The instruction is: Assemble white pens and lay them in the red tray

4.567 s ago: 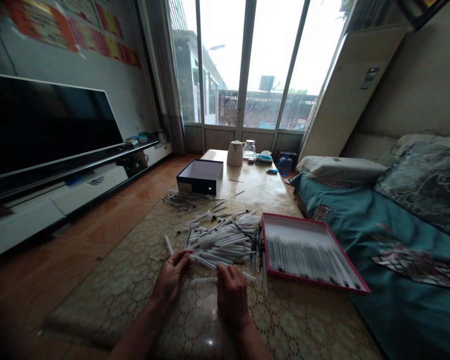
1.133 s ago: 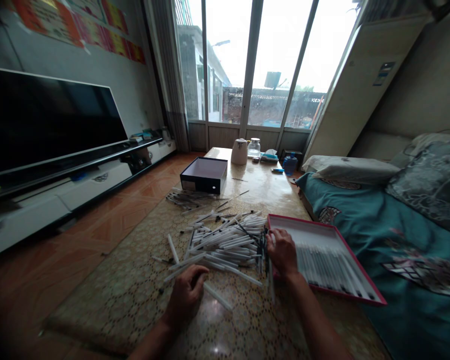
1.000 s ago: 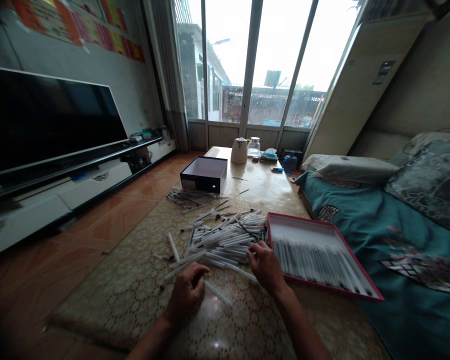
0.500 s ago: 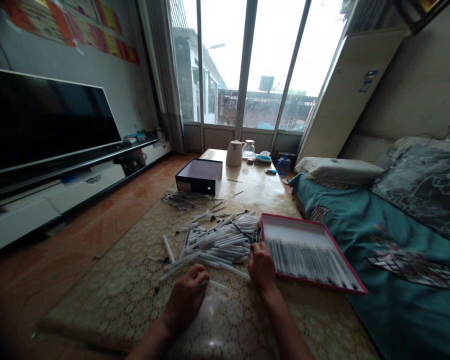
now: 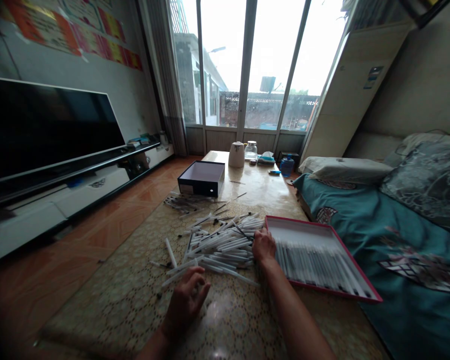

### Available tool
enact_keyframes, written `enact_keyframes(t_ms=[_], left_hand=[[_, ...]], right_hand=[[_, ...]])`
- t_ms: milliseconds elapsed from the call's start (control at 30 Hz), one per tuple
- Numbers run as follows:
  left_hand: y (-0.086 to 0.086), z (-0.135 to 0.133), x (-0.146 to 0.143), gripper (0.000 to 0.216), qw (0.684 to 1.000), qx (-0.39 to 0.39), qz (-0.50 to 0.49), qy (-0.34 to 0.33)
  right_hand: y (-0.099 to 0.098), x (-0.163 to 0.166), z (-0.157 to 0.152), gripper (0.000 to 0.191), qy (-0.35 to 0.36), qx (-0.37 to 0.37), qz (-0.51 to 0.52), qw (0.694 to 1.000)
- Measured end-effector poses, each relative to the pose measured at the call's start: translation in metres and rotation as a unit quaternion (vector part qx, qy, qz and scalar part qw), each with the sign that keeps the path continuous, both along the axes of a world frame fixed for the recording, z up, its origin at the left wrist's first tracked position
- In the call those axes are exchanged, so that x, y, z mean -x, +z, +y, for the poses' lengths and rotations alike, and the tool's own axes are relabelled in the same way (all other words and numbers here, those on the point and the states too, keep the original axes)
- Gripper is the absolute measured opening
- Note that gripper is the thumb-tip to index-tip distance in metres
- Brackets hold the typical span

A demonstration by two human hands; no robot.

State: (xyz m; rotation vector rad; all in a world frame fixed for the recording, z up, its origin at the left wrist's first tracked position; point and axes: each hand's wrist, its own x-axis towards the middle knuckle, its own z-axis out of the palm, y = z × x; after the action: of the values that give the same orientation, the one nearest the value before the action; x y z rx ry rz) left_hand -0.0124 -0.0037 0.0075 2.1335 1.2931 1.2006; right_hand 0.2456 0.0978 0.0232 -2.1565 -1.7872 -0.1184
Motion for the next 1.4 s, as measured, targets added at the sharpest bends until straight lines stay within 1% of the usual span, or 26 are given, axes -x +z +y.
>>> enact_keyframes(t_ms=[33,100,233,333,400,500,533,600,700,767,833,867,933,1000,1100,1167,1233,1400], left_hand=[[0.002,0.000,0.000,0.006,1.000,0.007,-0.008,0.010],[0.003,0.000,-0.001,0.009,0.999,0.013,-0.026,0.019],[0.002,0.000,-0.006,0.033,0.996,0.020,-0.090,0.000],[-0.002,0.002,-0.006,0.048,0.983,0.070,-0.169,0.002],[-0.004,0.004,-0.003,0.046,0.974,0.104,-0.200,0.027],[-0.001,0.010,0.003,0.030,0.952,0.164,-0.249,0.063],[0.001,0.013,0.004,0.026,0.938,0.190,-0.282,0.070],[0.008,0.017,0.005,0.024,0.898,0.235,-0.363,0.079],[0.018,0.023,0.003,0.026,0.830,0.266,-0.481,0.089],[0.021,0.024,0.000,0.027,0.780,0.283,-0.550,0.100],[0.021,0.023,-0.004,0.023,0.733,0.296,-0.602,0.116],[0.020,0.022,-0.006,0.019,0.715,0.302,-0.618,0.121],[0.016,0.020,-0.010,0.011,0.693,0.311,-0.638,0.125],[0.013,0.017,-0.014,0.006,0.682,0.313,-0.649,0.124],[0.008,0.015,-0.018,0.009,0.678,0.306,-0.656,0.124],[0.006,0.015,-0.020,0.011,0.677,0.302,-0.659,0.125],[0.005,0.015,-0.021,0.010,0.677,0.298,-0.661,0.126],[0.004,0.016,-0.021,0.010,0.673,0.296,-0.665,0.132]], right_hand=[[0.000,0.000,-0.001,0.016,0.002,-0.006,0.003,1.000],[0.002,0.000,-0.003,0.015,0.009,-0.024,0.010,1.000],[0.007,0.000,-0.013,0.013,0.031,-0.069,0.027,0.997],[0.006,-0.001,-0.018,0.013,0.077,-0.123,0.084,0.986],[0.006,-0.002,-0.019,0.013,0.104,-0.156,0.123,0.974],[0.009,-0.003,-0.019,0.011,0.115,-0.185,0.150,0.964],[0.011,-0.002,-0.019,0.012,0.117,-0.195,0.156,0.961],[0.015,0.001,-0.022,0.014,0.118,-0.213,0.189,0.951],[0.017,0.012,-0.038,0.017,0.112,-0.216,0.313,0.918],[0.013,0.024,-0.054,0.019,0.109,-0.205,0.389,0.891],[0.005,0.036,-0.074,0.020,0.101,-0.211,0.407,0.883],[0.000,0.042,-0.084,0.021,0.097,-0.218,0.415,0.878],[-0.008,0.054,-0.102,0.021,0.089,-0.234,0.434,0.865],[-0.015,0.063,-0.115,0.022,0.070,-0.238,0.460,0.853],[-0.021,0.073,-0.126,0.023,0.033,-0.232,0.507,0.829],[-0.022,0.076,-0.128,0.023,0.027,-0.233,0.526,0.818],[-0.023,0.078,-0.129,0.023,0.028,-0.237,0.519,0.821],[-0.024,0.077,-0.129,0.022,0.028,-0.233,0.471,0.850]])
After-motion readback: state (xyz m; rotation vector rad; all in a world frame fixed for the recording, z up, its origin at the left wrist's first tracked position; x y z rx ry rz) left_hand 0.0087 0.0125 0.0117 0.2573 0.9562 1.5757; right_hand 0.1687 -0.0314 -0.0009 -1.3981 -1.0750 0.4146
